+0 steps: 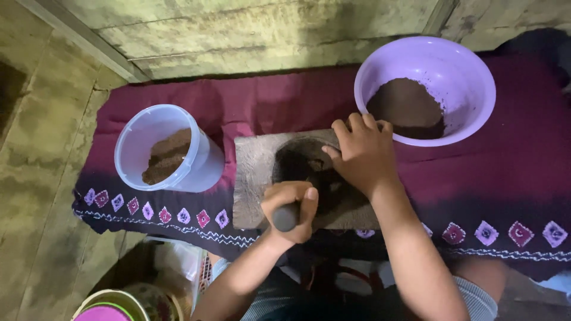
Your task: Grinding dark powder on a stone slab using a wooden pestle and a spoon to manage the material.
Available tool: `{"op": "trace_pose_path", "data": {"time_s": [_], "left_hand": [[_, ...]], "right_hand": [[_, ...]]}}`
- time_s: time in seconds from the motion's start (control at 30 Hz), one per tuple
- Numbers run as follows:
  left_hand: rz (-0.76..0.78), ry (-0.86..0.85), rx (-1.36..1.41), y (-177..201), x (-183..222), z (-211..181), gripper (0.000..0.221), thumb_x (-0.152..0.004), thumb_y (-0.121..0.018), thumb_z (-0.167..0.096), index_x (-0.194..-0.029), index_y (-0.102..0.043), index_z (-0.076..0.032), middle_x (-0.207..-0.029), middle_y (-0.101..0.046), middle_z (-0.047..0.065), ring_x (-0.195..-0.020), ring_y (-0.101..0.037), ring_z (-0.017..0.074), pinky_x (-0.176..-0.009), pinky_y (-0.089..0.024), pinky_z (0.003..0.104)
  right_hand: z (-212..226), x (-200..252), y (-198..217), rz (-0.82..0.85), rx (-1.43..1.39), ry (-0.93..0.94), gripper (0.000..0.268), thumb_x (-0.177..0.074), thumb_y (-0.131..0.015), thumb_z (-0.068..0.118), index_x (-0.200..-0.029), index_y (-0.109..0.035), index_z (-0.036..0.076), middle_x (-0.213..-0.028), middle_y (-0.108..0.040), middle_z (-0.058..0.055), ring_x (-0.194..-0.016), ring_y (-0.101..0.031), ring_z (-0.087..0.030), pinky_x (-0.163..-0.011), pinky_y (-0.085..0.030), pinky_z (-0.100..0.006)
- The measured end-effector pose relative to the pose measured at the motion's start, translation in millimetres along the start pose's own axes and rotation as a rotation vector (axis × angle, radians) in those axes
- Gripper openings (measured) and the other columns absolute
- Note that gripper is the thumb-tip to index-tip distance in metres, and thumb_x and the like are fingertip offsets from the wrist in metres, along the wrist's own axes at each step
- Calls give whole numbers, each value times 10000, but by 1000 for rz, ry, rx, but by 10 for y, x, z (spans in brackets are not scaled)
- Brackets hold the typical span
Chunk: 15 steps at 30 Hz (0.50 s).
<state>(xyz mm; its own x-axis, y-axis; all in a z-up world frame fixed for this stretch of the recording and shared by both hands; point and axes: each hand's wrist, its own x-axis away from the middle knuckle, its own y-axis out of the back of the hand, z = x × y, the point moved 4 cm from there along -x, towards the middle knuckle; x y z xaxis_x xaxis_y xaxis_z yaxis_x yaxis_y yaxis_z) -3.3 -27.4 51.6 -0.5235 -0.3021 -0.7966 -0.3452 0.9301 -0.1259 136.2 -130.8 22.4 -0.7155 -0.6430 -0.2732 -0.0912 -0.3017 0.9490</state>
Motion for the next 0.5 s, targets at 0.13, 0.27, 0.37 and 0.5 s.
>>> {"op": "trace_pose_path", "data": {"time_s": [0.13,0.27,0.37,0.5], "left_hand": [[-33,-13,35,72,-123,-168,379,-904,-580,137,-580,-486,-36,-425,-377,21,-334,-273,136,-363,-323,251],[-6,-2,40,13,-263,-387,407,-974,-544,38,-576,-513,-44,-409,-478,61,-298,-394,176,-331,-378,296],[34,-19,67,-32,-382,-607,382,-971,-510,42,-603,-501,-60,-424,-451,58,-319,-404,185,-340,-395,306],[64,-79,63,-64,-562,-944,339,-979,-476,10,-653,-520,-76,-450,-438,35,-326,-428,176,-364,-447,304]], "right_hand": [[0,5,-45,-73,2,-11,410,-862,-758,459,-1126,-647,165,-946,-570,-37,-1028,-597,-265,-963,-478,-550],[27,23,16,-258,21,55,406,-798,-859,423,-1030,-676,144,-870,-537,-32,-916,-603,-257,-895,-519,-534],[27,46,12,-336,81,100,425,-778,-875,462,-994,-680,153,-849,-523,-21,-878,-603,-243,-853,-541,-508],[37,48,10,-385,107,116,448,-758,-882,467,-997,-681,147,-840,-523,-19,-866,-605,-236,-826,-551,-498]]}}
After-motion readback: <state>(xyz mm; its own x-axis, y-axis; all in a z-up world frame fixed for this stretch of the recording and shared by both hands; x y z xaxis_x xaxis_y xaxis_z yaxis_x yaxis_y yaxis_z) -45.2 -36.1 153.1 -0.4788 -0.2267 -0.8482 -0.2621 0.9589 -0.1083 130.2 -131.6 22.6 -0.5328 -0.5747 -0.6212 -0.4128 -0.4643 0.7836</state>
